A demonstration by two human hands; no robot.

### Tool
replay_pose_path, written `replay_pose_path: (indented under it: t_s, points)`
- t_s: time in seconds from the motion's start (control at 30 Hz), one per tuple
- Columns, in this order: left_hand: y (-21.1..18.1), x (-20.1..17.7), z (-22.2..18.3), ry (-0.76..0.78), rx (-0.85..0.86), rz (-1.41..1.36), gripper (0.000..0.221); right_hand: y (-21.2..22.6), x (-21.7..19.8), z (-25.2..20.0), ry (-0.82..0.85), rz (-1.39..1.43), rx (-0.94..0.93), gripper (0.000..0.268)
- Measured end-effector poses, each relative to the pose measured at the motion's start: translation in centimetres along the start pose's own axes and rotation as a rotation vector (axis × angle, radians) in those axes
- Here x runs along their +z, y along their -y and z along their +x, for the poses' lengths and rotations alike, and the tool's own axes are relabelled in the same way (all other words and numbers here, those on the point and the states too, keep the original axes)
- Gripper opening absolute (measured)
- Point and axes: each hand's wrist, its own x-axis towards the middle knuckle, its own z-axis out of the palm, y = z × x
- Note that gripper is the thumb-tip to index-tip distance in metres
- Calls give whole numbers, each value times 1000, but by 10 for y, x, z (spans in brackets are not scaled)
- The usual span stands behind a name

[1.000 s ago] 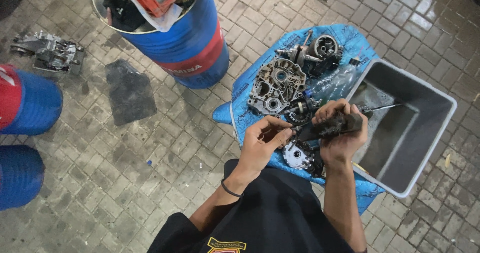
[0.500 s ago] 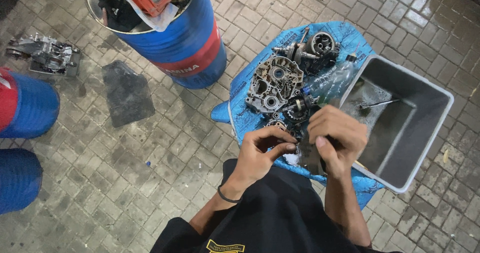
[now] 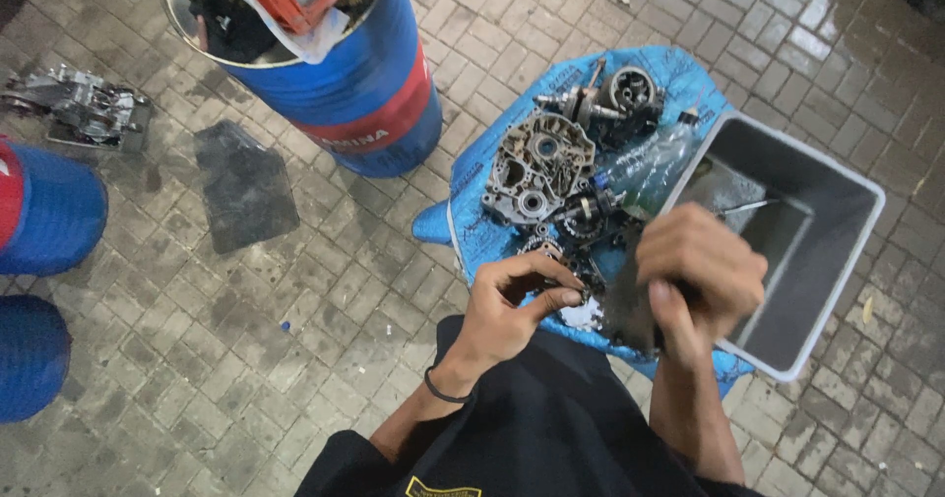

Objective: Inspecting and cleaning various metal engine gears and a gasket over a tray in a workshop environment.

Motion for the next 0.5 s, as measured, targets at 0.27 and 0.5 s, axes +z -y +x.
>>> replay_pose_path:
  t_s: [0.27, 0.5]
  points:
    - [-2, 4, -8, -32, 9, 6, 3, 5, 5, -3, -3, -46, 15, 36]
    - [-3, 1, 0, -26, 26, 51, 4, -3, 8, 2, 25, -90, 9, 34]
